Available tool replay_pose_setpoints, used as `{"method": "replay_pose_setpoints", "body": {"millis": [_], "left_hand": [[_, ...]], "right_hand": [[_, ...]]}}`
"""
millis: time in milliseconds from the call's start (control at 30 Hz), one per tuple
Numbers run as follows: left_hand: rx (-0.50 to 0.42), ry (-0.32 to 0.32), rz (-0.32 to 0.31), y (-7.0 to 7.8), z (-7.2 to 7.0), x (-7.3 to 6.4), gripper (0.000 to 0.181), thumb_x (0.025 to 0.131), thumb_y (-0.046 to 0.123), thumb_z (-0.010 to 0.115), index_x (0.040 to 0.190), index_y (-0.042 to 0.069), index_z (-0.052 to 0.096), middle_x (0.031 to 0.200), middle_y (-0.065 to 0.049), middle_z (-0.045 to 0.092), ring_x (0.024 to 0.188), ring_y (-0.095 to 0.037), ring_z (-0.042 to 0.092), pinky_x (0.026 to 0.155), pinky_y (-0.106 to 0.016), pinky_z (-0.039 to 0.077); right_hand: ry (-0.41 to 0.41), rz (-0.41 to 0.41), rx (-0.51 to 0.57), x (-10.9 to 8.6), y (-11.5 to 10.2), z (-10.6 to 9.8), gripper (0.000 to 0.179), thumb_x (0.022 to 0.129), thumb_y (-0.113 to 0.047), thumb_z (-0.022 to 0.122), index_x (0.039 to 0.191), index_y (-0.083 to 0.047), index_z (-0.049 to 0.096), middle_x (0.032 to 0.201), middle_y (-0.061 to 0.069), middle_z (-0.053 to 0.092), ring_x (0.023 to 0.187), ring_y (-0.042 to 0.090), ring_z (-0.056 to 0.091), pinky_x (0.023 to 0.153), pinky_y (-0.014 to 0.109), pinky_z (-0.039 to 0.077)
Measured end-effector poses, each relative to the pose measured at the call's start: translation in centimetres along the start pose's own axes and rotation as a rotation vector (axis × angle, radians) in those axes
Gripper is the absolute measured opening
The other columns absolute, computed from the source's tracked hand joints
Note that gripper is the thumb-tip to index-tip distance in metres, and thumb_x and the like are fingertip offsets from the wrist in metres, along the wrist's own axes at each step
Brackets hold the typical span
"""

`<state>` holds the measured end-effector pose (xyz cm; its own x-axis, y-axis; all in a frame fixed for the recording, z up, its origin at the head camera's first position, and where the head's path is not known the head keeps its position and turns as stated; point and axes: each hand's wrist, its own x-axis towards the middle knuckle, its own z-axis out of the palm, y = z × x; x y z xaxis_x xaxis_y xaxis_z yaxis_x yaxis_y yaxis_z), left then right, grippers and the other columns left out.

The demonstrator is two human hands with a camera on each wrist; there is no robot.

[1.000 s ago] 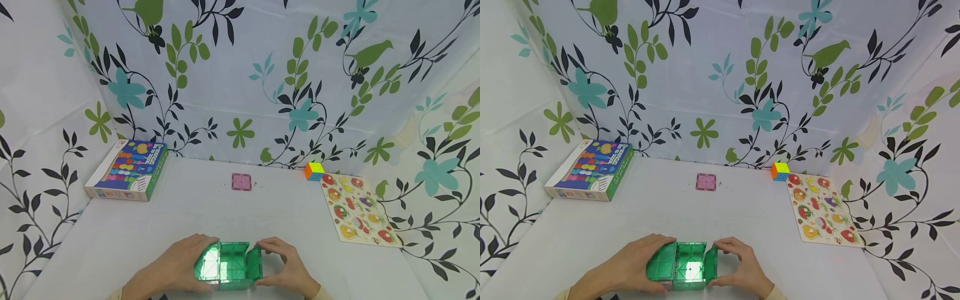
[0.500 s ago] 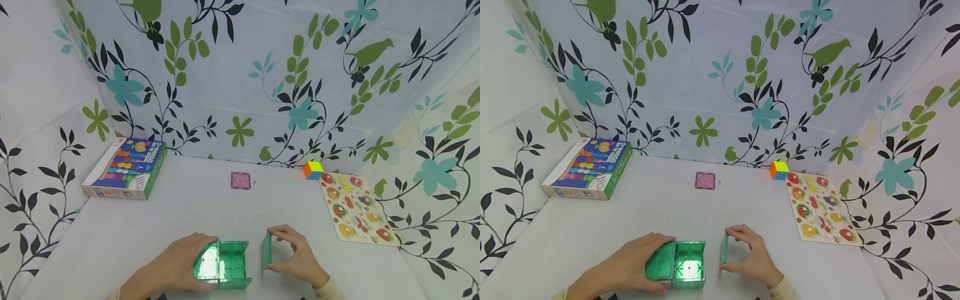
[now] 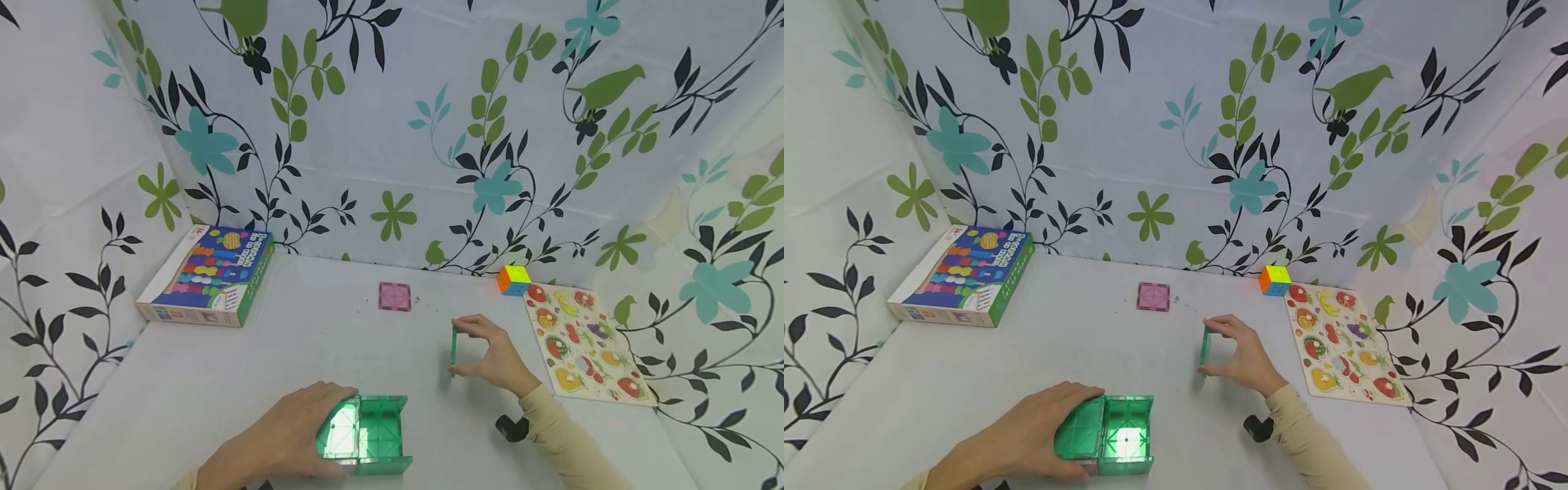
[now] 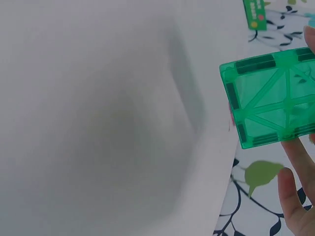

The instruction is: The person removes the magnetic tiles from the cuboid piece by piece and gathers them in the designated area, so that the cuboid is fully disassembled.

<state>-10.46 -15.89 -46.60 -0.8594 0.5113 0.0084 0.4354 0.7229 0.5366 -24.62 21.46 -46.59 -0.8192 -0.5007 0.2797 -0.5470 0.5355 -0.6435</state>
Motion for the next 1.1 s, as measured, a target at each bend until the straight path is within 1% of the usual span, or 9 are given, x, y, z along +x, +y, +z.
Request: {"method": "replay_pose_setpoints", "body": {"millis": [67, 167, 267, 467, 567, 667, 767, 900, 1100], "left_hand": [[0.006, 0.004, 0.0, -0.1, 0.0, 0.0, 0.091, 0.068, 0.07, 0.081, 0.142, 0.024, 0.055, 0.122, 0.012, 0.066, 0.104, -0.001, 0.055, 0.088, -0.035, 0.058], [0.002, 0.004, -0.001, -0.2, 0.1, 0.0, 0.091, 0.069, 0.07, 0.081, 0.142, 0.024, 0.055, 0.123, 0.014, 0.065, 0.104, 0.0, 0.055, 0.088, -0.034, 0.058], [-0.01, 0.003, 0.001, -0.3, 0.2, 0.0, 0.091, 0.069, 0.07, 0.081, 0.143, 0.024, 0.054, 0.123, 0.015, 0.064, 0.104, 0.0, 0.055, 0.087, -0.032, 0.058], [-0.03, 0.003, -0.005, -0.2, 0.3, -0.2, 0.092, 0.068, 0.069, 0.082, 0.143, 0.024, 0.054, 0.125, 0.015, 0.064, 0.107, -0.001, 0.056, 0.089, -0.034, 0.058], [-0.038, 0.005, -0.01, 0.0, 0.4, -0.2, 0.092, 0.067, 0.068, 0.083, 0.143, 0.024, 0.054, 0.125, 0.015, 0.064, 0.108, -0.001, 0.056, 0.09, -0.035, 0.058], [-0.046, 0.004, -0.015, 0.1, 0.4, -0.3, 0.093, 0.067, 0.069, 0.083, 0.143, 0.025, 0.054, 0.125, 0.014, 0.065, 0.108, -0.001, 0.055, 0.09, -0.035, 0.058], [-0.058, -0.004, -0.023, 0.1, 0.4, -0.3, 0.094, 0.067, 0.071, 0.082, 0.144, 0.026, 0.053, 0.126, 0.014, 0.064, 0.11, -0.002, 0.055, 0.091, -0.037, 0.058], [-0.063, -0.005, -0.019, 0.2, 0.3, -0.2, 0.095, 0.067, 0.073, 0.081, 0.144, 0.026, 0.053, 0.126, 0.014, 0.065, 0.112, -0.002, 0.054, 0.092, -0.038, 0.057], [-0.076, 0.005, -0.015, 0.2, 0.3, -0.2, 0.093, 0.067, 0.075, 0.079, 0.143, 0.028, 0.054, 0.124, 0.018, 0.064, 0.111, -0.001, 0.054, 0.093, -0.039, 0.058]], "right_hand": [[-0.017, 0.022, -0.009, 1.1, 0.7, -0.4, 0.078, 0.068, -0.025, 0.097, 0.139, -0.014, 0.064, 0.135, 0.006, 0.064, 0.119, 0.029, 0.063, 0.1, 0.056, 0.055], [-0.037, 0.05, -0.02, 2.7, 1.9, -0.9, 0.078, 0.069, -0.024, 0.096, 0.139, -0.01, 0.063, 0.137, 0.01, 0.063, 0.119, 0.034, 0.064, 0.101, 0.06, 0.053], [-0.055, 0.074, -0.041, 4.1, 3.2, -1.2, 0.078, 0.07, -0.023, 0.096, 0.139, -0.008, 0.062, 0.137, 0.013, 0.062, 0.119, 0.036, 0.064, 0.101, 0.06, 0.053], [-0.103, 0.134, -0.128, 6.8, 5.4, -1.5, 0.08, 0.071, -0.027, 0.095, 0.141, -0.006, 0.061, 0.138, 0.012, 0.061, 0.122, 0.033, 0.062, 0.103, 0.058, 0.053], [-0.124, 0.165, -0.171, 8.1, 6.1, -1.5, 0.082, 0.071, -0.028, 0.095, 0.142, -0.006, 0.06, 0.139, 0.012, 0.06, 0.125, 0.034, 0.061, 0.104, 0.057, 0.053], [-0.147, 0.194, -0.188, 9.3, 6.6, -1.3, 0.082, 0.073, -0.029, 0.094, 0.144, -0.007, 0.058, 0.142, 0.013, 0.058, 0.128, 0.035, 0.059, 0.106, 0.058, 0.051], [-0.175, 0.209, -0.171, 10.0, 7.0, -0.9, 0.082, 0.075, -0.029, 0.093, 0.146, -0.008, 0.056, 0.145, 0.013, 0.057, 0.131, 0.036, 0.057, 0.11, 0.058, 0.048], [-0.201, 0.225, -0.126, 10.6, 7.7, -0.1, 0.085, 0.074, -0.028, 0.093, 0.147, -0.009, 0.055, 0.147, 0.013, 0.058, 0.134, 0.037, 0.054, 0.113, 0.059, 0.044], [-0.224, 0.225, -0.12, 11.3, 8.7, 1.0, 0.087, 0.073, -0.034, 0.093, 0.148, -0.011, 0.055, 0.149, 0.014, 0.057, 0.135, 0.038, 0.051, 0.115, 0.061, 0.041]]}}
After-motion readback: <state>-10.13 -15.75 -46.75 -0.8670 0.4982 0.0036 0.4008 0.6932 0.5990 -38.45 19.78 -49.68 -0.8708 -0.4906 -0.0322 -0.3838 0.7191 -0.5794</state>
